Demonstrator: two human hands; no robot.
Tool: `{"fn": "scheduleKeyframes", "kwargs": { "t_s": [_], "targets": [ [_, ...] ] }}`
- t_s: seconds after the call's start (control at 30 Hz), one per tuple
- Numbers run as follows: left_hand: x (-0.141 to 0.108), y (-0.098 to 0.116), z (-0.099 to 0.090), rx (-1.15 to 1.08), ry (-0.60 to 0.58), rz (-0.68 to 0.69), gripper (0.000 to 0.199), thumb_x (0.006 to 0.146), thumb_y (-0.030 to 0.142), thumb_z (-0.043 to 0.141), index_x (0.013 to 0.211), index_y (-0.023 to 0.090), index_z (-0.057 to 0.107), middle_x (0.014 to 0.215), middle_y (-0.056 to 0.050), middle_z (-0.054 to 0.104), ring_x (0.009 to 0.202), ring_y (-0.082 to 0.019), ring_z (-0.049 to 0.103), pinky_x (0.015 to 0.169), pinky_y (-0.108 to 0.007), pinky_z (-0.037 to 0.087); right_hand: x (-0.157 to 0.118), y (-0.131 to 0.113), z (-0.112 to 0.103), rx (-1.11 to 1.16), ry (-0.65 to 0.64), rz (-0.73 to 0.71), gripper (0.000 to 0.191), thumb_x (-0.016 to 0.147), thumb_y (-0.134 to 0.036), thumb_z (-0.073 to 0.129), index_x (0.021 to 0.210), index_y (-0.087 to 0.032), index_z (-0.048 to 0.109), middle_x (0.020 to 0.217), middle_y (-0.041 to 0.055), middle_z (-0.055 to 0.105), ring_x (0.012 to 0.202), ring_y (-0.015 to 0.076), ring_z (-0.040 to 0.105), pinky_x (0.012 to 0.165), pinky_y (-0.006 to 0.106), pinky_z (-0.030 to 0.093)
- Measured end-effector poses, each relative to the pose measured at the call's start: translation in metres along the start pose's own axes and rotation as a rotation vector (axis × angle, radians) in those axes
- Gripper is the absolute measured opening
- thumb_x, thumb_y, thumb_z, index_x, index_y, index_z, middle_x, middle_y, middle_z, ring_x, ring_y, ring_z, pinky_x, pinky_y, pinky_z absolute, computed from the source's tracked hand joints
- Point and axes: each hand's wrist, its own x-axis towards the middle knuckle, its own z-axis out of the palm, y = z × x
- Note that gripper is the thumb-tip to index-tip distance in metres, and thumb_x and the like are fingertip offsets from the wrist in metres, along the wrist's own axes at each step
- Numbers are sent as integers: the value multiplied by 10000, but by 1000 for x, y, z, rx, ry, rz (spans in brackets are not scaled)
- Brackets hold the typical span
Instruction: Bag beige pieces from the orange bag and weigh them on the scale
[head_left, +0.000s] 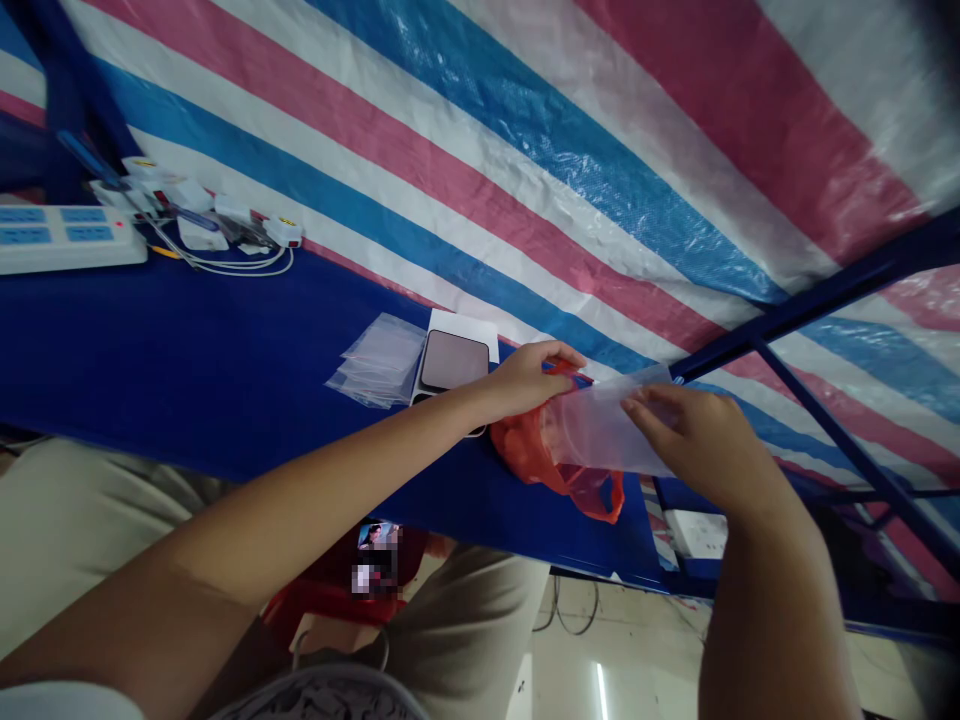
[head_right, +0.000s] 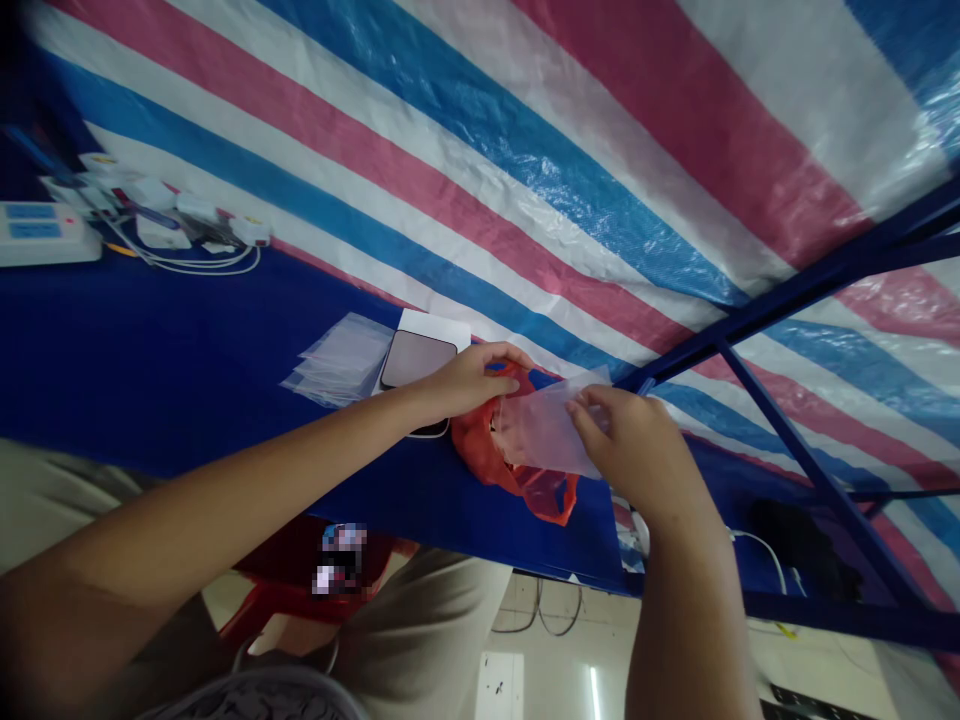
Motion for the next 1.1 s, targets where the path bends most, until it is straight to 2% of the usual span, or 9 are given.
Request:
{"fn": "scheduleKeyframes", "kwargs": {
  "t_s": [0.23,0.37,0.5,0.63,0.73,0.83,0.9,1.03,1.1],
  "targets": [
    [41,-4,23,220,-117,157,319,793,97,534,1070,127,691,1176,-104,704,1111,-177,643,1043,-333,476,-24,13,5,50,-23,81,319,922,-446,546,916,-206,757,765,52,744,643,213,653,619,298,411],
    [80,-4,31,363,-181,188,346,773,98,527,1073,115,698,1160,-107,711,1083,-185,648,1011,-317,481,-33,24,9,23,96,191,311,911,-460,563,906,-214,754,673,29,707,591,206,633,600,298,402],
    [110,-7,25,484,-148,205,362,720,70,516,1024,121,706,1127,-110,715,1049,-201,647,986,-329,482,-46,28,10,-6,255,276,308,914,-478,598,928,-217,760,684,29,717,609,210,653,613,298,425],
    [114,-10,10,528,-129,193,344,716,57,506,996,139,687,1146,-104,711,1083,-208,634,998,-340,468,-72,16,12,150,402,258,290,931,-460,621,990,-223,777,904,57,777,827,232,719,740,304,504],
    [88,-6,-5,486,-89,226,296,774,142,565,1053,137,662,1197,-120,685,1121,-218,616,1025,-357,451,-97,4,17,384,524,289,261,899,-448,690,975,-215,782,972,65,775,909,237,717,853,338,525],
    [37,-2,-17,254,16,209,330,863,378,621,1117,168,638,1262,-112,652,1190,-230,588,1042,-370,446,-115,-5,29,587,622,355,248,857,-439,747,907,-197,760,935,65,760,875,227,698,843,357,526],
    [-4,-4,-23,-4,2,25,465,887,563,598,1157,186,630,1256,-114,656,1159,-239,611,976,-365,489,-117,-12,44,716,606,415,283,859,-467,736,896,-187,737,907,62,744,831,208,678,778,330,520],
    [-78,-18,-27,-478,-232,-411,693,860,777,477,1200,191,627,1134,-126,699,943,-235,678,744,-336,543,-102,-36,87,958,386,551,392,863,-561,693,857,-169,699,789,20,688,717,157,605,653,249,456],
    [-101,-26,-31,-471,-129,-473,626,814,710,616,1164,191,632,1001,-86,714,818,-190,670,649,-278,514,-95,-52,110,1093,291,598,410,845,-580,704,853,-170,693,773,1,673,702,146,582,635,234,442]
  ]
}}
